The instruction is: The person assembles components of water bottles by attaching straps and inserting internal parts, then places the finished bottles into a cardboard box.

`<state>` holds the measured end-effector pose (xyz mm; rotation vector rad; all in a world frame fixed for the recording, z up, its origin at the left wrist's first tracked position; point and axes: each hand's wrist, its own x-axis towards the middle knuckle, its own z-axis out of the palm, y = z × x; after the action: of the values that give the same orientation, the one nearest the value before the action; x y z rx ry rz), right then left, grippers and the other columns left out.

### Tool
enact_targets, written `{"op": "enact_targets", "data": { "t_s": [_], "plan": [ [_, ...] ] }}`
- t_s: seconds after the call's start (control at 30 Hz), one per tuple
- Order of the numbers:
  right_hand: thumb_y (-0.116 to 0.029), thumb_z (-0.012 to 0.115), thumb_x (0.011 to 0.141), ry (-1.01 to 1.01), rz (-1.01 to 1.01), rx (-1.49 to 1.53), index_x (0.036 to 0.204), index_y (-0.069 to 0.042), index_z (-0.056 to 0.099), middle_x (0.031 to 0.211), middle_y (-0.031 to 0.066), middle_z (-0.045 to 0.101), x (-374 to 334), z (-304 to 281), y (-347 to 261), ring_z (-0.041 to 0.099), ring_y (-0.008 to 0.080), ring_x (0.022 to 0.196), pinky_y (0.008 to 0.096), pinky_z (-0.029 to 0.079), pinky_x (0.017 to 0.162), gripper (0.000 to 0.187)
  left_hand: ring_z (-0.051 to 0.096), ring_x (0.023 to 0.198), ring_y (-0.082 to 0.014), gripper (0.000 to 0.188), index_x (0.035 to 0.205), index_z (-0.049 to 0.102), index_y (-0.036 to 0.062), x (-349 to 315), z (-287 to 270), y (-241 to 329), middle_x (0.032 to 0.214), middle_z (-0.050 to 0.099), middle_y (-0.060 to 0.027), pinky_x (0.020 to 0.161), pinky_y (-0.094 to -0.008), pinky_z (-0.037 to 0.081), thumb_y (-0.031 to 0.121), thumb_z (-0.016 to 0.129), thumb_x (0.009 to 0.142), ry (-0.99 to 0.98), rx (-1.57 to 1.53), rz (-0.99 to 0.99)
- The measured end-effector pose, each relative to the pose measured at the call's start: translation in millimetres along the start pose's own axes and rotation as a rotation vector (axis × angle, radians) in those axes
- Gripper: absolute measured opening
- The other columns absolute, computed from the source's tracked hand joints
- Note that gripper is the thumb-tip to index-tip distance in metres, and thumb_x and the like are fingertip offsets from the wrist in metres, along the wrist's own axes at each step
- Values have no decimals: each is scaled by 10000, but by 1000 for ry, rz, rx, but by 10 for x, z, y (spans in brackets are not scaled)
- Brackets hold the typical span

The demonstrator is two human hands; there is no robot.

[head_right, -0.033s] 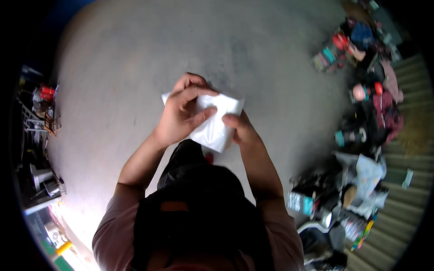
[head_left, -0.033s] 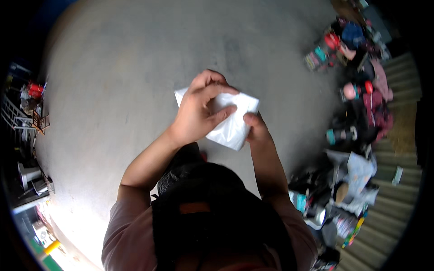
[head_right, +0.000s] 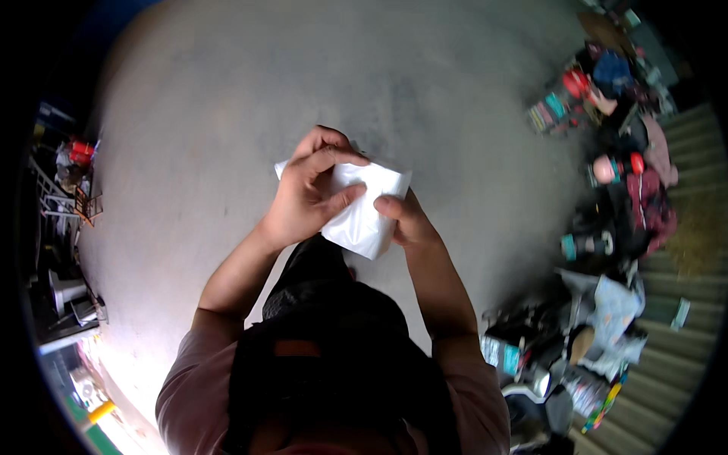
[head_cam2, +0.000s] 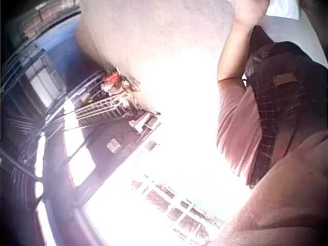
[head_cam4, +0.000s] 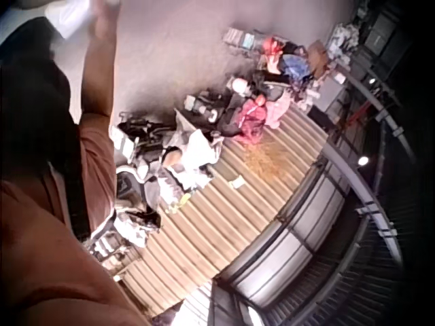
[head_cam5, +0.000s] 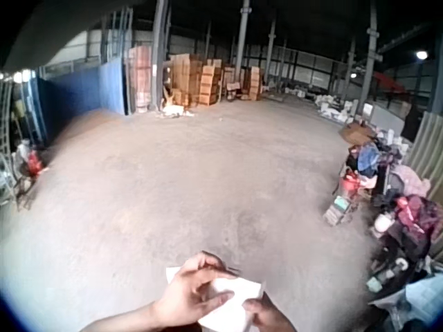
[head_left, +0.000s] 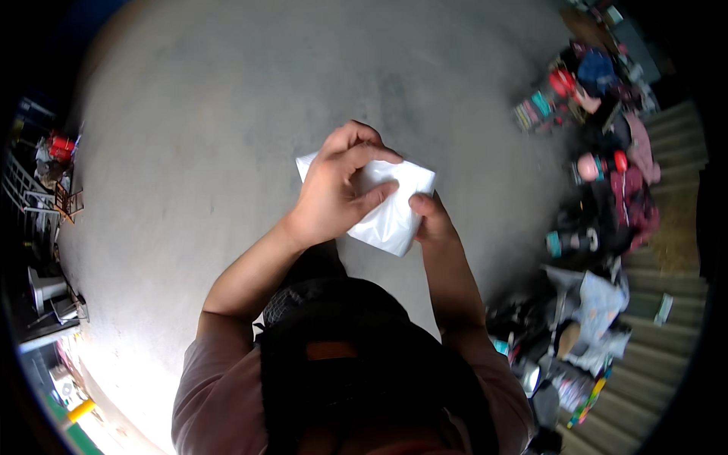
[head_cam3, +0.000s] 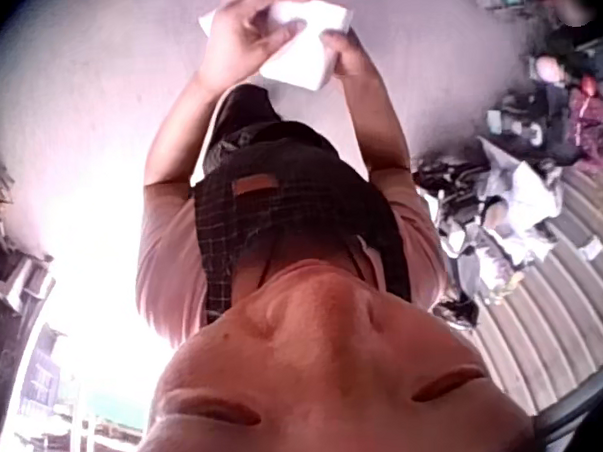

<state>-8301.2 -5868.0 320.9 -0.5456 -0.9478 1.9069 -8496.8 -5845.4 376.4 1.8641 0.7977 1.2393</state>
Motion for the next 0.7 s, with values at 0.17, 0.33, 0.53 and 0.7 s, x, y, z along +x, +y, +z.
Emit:
{"op": "enact_targets", "data": {
  "t_s": [0.17,0.33,0.53,0.7],
  "plan": [
    [-364,735,806,-5,17,-109,1432,0,440,1267,97,579,1841,-1385,-1025,608,202,1130,353,524,901,781,566,1057,-232,291,1056,725,16,2075,-21,-1364,1142,515,-99,907,-345,501,-65,772,781,15,38,86],
    [-329,739,844,274,-24,-92,1381,-18,482,1227,92,610,3011,-2851,-2012,618,200,1121,360,518,919,671,577,994,-278,234,922,733,96,4440,367,-2454,1032,587,-84,851,-374,488,4,802,719,-77,-52,70],
    [-355,662,929,540,-206,260,1373,-20,489,1200,111,642,3855,-4509,-2740,659,223,1070,377,538,923,582,547,991,-293,165,840,676,90,6681,1380,-3672,1043,586,-68,848,-387,473,7,774,739,-464,62,254],
    [-292,632,953,853,-310,358,1340,-12,529,1238,130,640,5125,-6493,-3325,655,247,1115,407,535,964,489,524,1041,-345,128,912,648,58,8427,2388,-5313,1103,580,-111,914,-439,450,37,682,790,-446,362,513]
  ]
}}
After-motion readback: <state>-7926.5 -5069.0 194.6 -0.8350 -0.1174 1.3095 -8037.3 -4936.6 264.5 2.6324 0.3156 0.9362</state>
